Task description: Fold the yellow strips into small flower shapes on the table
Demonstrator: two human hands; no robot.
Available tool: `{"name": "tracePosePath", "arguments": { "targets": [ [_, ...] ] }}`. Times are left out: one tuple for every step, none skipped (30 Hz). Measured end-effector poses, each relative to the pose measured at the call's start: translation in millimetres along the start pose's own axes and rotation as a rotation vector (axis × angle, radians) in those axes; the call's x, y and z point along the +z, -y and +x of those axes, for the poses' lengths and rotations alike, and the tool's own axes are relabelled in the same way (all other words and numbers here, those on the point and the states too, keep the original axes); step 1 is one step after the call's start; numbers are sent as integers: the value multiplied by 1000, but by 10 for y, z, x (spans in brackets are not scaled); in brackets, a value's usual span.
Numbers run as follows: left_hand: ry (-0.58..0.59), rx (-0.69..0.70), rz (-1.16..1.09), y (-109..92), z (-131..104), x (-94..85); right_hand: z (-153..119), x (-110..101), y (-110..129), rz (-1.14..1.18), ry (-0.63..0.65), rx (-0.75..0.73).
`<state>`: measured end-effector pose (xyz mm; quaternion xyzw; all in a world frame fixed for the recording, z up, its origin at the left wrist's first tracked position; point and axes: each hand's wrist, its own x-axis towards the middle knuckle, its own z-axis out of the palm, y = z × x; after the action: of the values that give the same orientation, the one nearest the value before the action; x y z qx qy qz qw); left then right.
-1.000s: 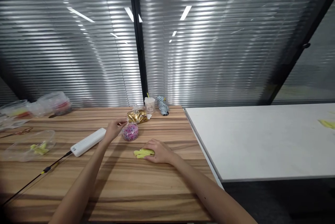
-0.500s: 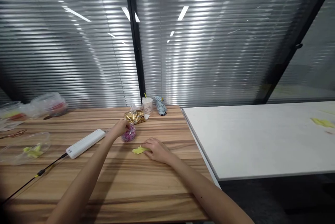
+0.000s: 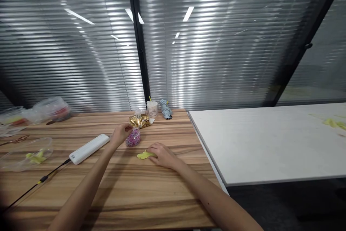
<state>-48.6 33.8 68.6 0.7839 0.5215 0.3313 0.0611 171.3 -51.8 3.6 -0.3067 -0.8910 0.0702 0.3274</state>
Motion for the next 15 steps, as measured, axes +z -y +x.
{"name": "tracePosePath", "arguments": {
  "targets": [
    [-38,-3,-22,-18,-37,12,1,-5,5,0,3,0],
    [-65,-9,-26,-34,-72,25,1,-7,7,0,6,1],
    [-81,-26,-7,-46,-103,38,0,-7,6,-1,9,2],
    [-89,-53,30,-54,-127,49,-2,-5,3,-1,10,4],
    [-87,-86,76,-57,-143,56,-4,-2,-2,-2,10,5],
    [-79,-120,125,-54,-151,61,-7,2,-7,-2,9,7],
    [-66,-148,170,-48,-150,62,-9,6,-13,-2,8,8],
    [-45,-166,211,-39,-141,61,-11,9,-17,-1,6,8],
    [-19,-175,248,-28,-125,59,-12,11,-20,0,5,9],
    [14,-176,284,-18,-103,56,-13,12,-21,2,5,9],
    [51,-170,317,-8,-77,53,-12,12,-21,3,6,9],
    [89,-159,345,-1,-49,51,-12,11,-20,3,8,10],
    [127,-143,364,5,-18,51,-11,10,-19,2,10,10],
    [165,-124,371,8,12,52,-10,9,-18,0,10,10],
    [200,-102,366,11,41,55,-10,8,-18,-2,11,11]
  ]
}}
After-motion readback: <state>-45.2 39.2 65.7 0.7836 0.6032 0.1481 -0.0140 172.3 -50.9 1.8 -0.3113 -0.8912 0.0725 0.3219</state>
